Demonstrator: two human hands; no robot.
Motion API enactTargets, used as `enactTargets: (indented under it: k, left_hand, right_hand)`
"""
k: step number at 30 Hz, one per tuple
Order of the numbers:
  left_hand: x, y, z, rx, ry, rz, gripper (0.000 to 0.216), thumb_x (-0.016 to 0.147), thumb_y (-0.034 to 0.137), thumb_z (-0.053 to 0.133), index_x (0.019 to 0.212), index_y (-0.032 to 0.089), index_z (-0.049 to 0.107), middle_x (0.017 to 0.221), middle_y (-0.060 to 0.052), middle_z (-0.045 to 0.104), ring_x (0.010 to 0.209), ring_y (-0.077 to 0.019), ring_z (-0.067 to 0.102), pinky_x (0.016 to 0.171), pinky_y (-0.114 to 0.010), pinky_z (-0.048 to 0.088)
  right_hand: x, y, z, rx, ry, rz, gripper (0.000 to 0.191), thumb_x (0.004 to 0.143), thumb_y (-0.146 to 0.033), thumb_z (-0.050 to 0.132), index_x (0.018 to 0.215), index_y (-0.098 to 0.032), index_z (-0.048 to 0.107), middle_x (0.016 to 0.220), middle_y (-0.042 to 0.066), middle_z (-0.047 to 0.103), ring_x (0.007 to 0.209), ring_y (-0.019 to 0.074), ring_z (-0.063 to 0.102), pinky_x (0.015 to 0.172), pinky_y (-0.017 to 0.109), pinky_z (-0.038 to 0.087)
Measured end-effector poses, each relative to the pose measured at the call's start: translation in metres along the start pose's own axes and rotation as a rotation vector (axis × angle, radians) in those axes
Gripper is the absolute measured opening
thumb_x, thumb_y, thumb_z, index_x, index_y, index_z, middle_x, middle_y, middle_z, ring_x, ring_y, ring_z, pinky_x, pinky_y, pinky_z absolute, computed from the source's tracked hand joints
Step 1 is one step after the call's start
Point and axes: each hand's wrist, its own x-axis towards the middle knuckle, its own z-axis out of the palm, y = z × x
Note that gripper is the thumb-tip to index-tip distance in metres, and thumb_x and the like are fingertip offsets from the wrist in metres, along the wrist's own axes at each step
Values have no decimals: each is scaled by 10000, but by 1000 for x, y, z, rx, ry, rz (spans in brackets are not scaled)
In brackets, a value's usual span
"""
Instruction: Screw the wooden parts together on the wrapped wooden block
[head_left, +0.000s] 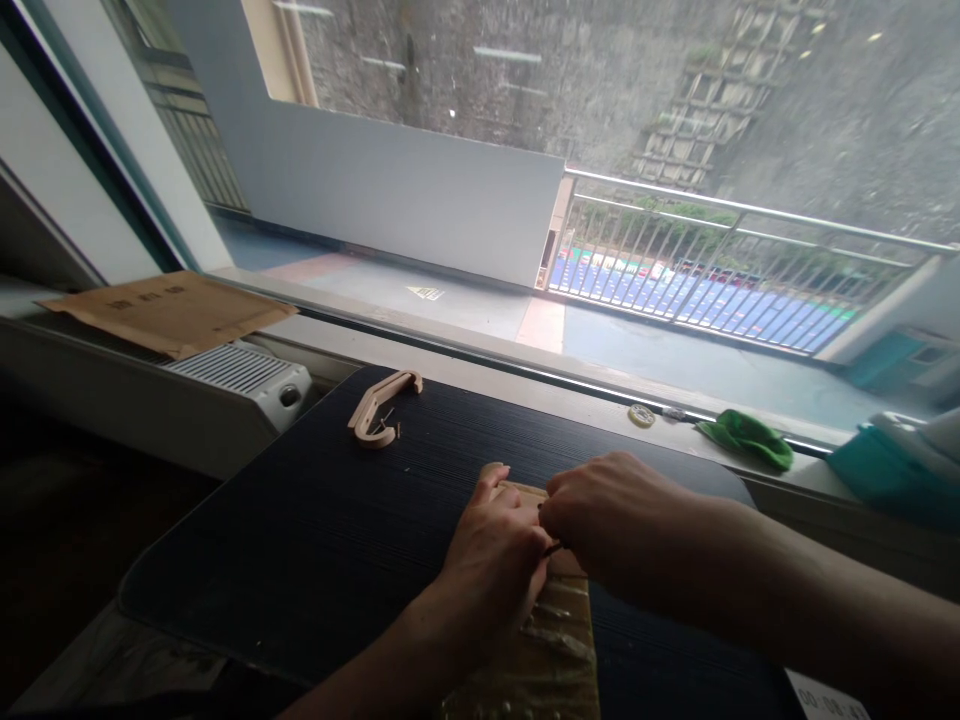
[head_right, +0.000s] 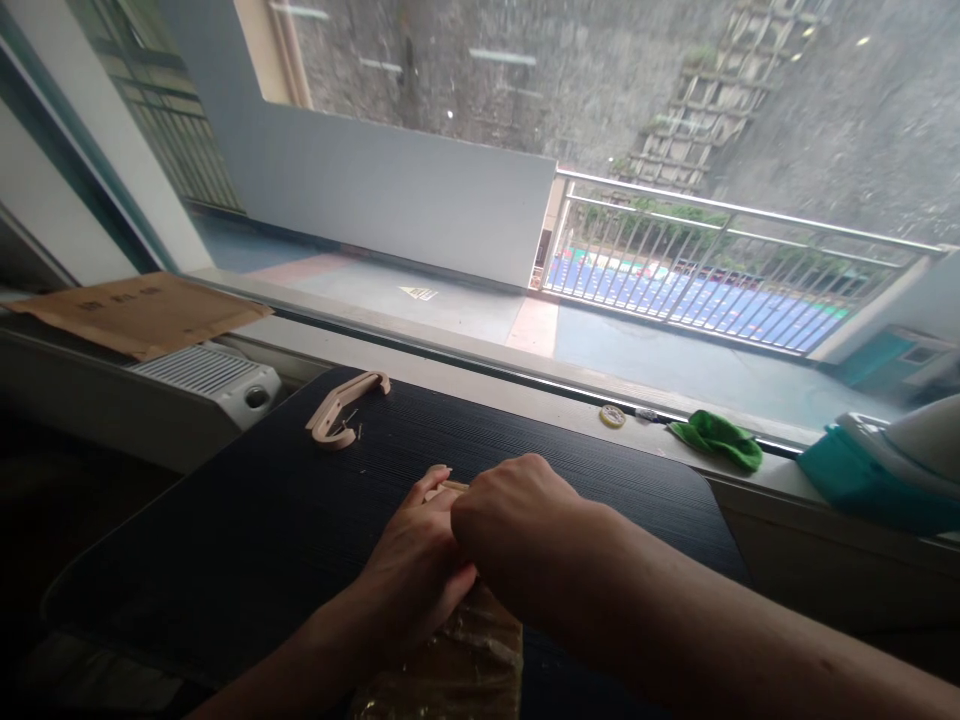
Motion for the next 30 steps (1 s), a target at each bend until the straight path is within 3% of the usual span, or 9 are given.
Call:
enactTargets:
  k: [4,9,15,22,30]
  left_hand:
    - [0,0,-2,-8,-21,-3,151,719,124,588,740,256,658,823,16,651,919,-181,543,1050,-448,166]
    - [-1,-2,-2,-14,-31,29,145,742,127,573,716,252,643,769,41,642,888,-162,536,1057,-447,148]
    - [-1,-2,0,15,-9,32,119,765,193,569,684,234,646,773,17,640,898,-176,538,1055,-455,165]
    - [-1,-2,1,32,23,47,158,753,151,555,814,261,651,858,5,658,948,-190,544,1048,-455,189]
    - [-1,0,-1,-1,16,12,139,736,113,561,771,227,633,874,3,660,927,-181,548,1050,-440,188]
  right_hand:
    - [1,2,3,-24,25,-46,136,760,-124,563,781,-159,692,786,55,693,706,162,630,510,237,339]
    - [-3,9,11,19,168,-9,165,759,-144,550,749,-212,699,757,56,703,662,147,614,533,241,357]
    - [0,2,8,36,109,97,106,749,-197,584,762,-179,688,721,66,687,661,172,625,496,248,330]
    - [0,-6,-4,-10,4,-13,91,729,-96,602,772,-144,666,815,69,674,712,158,629,511,224,349]
    - [-2,-1,5,7,148,-7,185,782,-106,548,673,-194,669,696,50,682,604,132,606,507,229,366]
